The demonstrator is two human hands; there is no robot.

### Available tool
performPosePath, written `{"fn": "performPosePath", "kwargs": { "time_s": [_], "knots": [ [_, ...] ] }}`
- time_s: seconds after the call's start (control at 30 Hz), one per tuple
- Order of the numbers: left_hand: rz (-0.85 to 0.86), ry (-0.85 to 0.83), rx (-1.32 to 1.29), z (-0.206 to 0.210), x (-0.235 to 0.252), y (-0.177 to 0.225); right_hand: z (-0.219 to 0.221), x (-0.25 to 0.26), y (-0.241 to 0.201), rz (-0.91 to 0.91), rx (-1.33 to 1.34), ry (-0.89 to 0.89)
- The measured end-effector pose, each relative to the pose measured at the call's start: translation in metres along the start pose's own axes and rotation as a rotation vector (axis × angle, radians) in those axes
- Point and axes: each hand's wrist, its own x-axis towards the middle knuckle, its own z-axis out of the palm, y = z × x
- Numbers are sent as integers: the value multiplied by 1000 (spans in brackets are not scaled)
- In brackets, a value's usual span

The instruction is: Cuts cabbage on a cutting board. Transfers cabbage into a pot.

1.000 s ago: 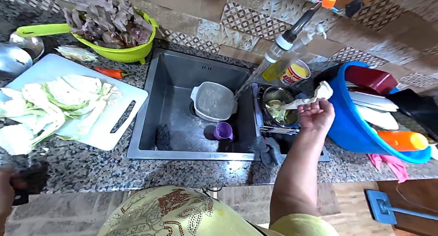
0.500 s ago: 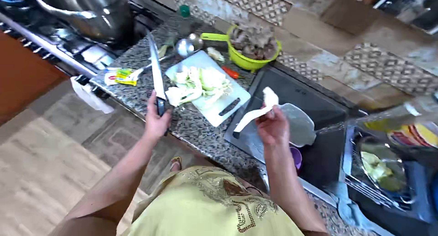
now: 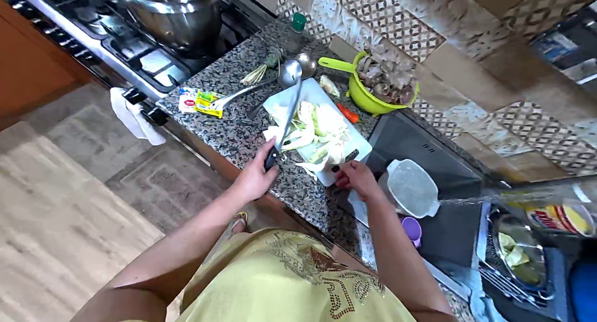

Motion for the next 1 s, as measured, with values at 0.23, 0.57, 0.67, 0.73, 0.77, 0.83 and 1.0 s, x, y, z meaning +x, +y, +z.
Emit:
{"fn": "performPosePath", "kwargs": {
  "time_s": [0.23, 0.57, 0.67, 0.73, 0.77, 0.83, 1.0],
  "knots": [
    [-20, -353, 381, 5, -10, 29, 1, 2, 2, -391, -472, 322],
    [32, -455, 664, 14, 3, 40, 40, 15, 0, -324, -320, 417],
    [26, -458, 699, 20, 1, 45, 32, 18, 5, -384, -272, 397],
    [10, -465, 710, 22, -1, 49, 28, 16, 5, -396, -256, 371],
    [4, -466, 716, 23, -2, 50, 26, 16, 5, -394, -250, 357],
    [-8, -470, 726, 24, -4, 52, 25, 16, 5, -382, -249, 335],
    [-26, -467, 762, 28, -8, 53, 25, 18, 6, -358, -262, 342]
  ]
}}
